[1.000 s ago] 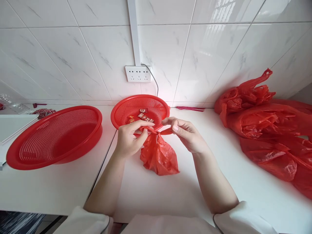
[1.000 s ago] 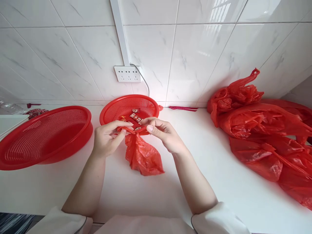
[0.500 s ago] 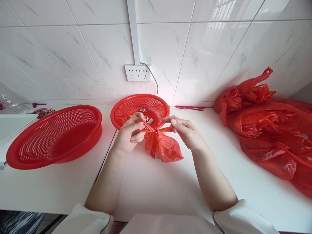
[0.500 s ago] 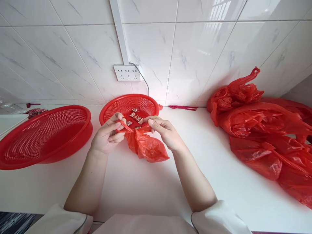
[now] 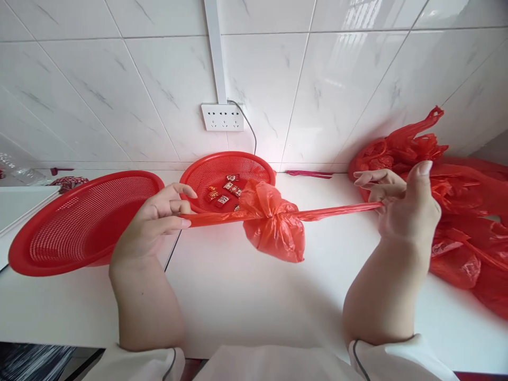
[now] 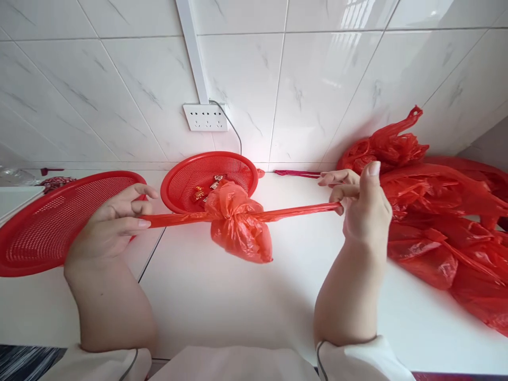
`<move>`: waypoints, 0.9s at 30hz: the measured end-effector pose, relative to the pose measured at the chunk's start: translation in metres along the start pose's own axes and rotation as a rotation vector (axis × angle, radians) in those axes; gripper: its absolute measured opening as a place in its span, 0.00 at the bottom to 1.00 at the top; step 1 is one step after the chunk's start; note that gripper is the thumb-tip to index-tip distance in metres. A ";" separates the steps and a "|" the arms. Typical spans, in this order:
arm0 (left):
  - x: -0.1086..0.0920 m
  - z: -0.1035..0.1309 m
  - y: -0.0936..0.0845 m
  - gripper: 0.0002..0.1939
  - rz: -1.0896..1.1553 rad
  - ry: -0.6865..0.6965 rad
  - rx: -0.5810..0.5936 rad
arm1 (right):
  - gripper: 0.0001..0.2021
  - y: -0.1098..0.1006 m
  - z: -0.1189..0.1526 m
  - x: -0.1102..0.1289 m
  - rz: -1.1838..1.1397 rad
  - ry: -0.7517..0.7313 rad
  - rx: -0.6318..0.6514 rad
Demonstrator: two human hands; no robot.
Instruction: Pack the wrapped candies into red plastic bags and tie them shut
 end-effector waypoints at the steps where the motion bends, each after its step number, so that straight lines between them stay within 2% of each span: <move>1: 0.001 -0.001 0.002 0.07 -0.005 -0.005 0.033 | 0.33 -0.002 0.000 0.002 0.009 -0.020 -0.005; 6: -0.011 -0.004 0.026 0.10 -0.058 -0.011 0.293 | 0.26 -0.011 0.001 0.005 0.146 0.054 0.159; 10: -0.016 -0.007 0.047 0.11 -0.177 -0.036 0.388 | 0.22 -0.020 0.006 0.004 0.509 0.131 0.414; 13: -0.009 -0.012 0.059 0.15 -0.319 -0.132 0.432 | 0.15 -0.012 0.023 -0.003 0.740 0.086 0.576; 15: -0.004 -0.016 0.063 0.18 -0.411 -0.150 0.433 | 0.15 0.000 0.044 -0.011 0.808 -0.016 0.637; 17: -0.002 -0.018 0.066 0.19 -0.476 -0.141 0.412 | 0.16 0.016 0.073 -0.023 0.774 -0.063 0.815; 19: -0.002 -0.019 0.067 0.20 -0.499 -0.134 0.373 | 0.23 0.030 0.107 -0.038 0.775 -0.047 1.028; 22: -0.007 -0.019 0.069 0.21 -0.507 -0.115 0.293 | 0.34 0.041 0.145 -0.055 0.891 -0.066 1.114; 23: -0.009 -0.019 0.070 0.20 -0.514 -0.108 0.274 | 0.32 0.043 0.152 -0.059 0.933 -0.042 1.125; 25: -0.012 -0.020 0.070 0.20 -0.538 -0.099 0.230 | 0.19 0.041 0.158 -0.064 0.994 0.031 1.131; 27: -0.013 -0.022 0.069 0.19 -0.567 -0.101 0.186 | 0.06 0.032 0.149 -0.062 0.989 0.112 1.096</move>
Point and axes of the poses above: each hand's wrist, its own z-axis away from the middle knuckle, its own y-axis out of the palm, x = y × z, the point moved 2 cm from there along -z, towards the middle knuckle, and after that the axes turned 14 degrees about -z, right-handed, at the moved point
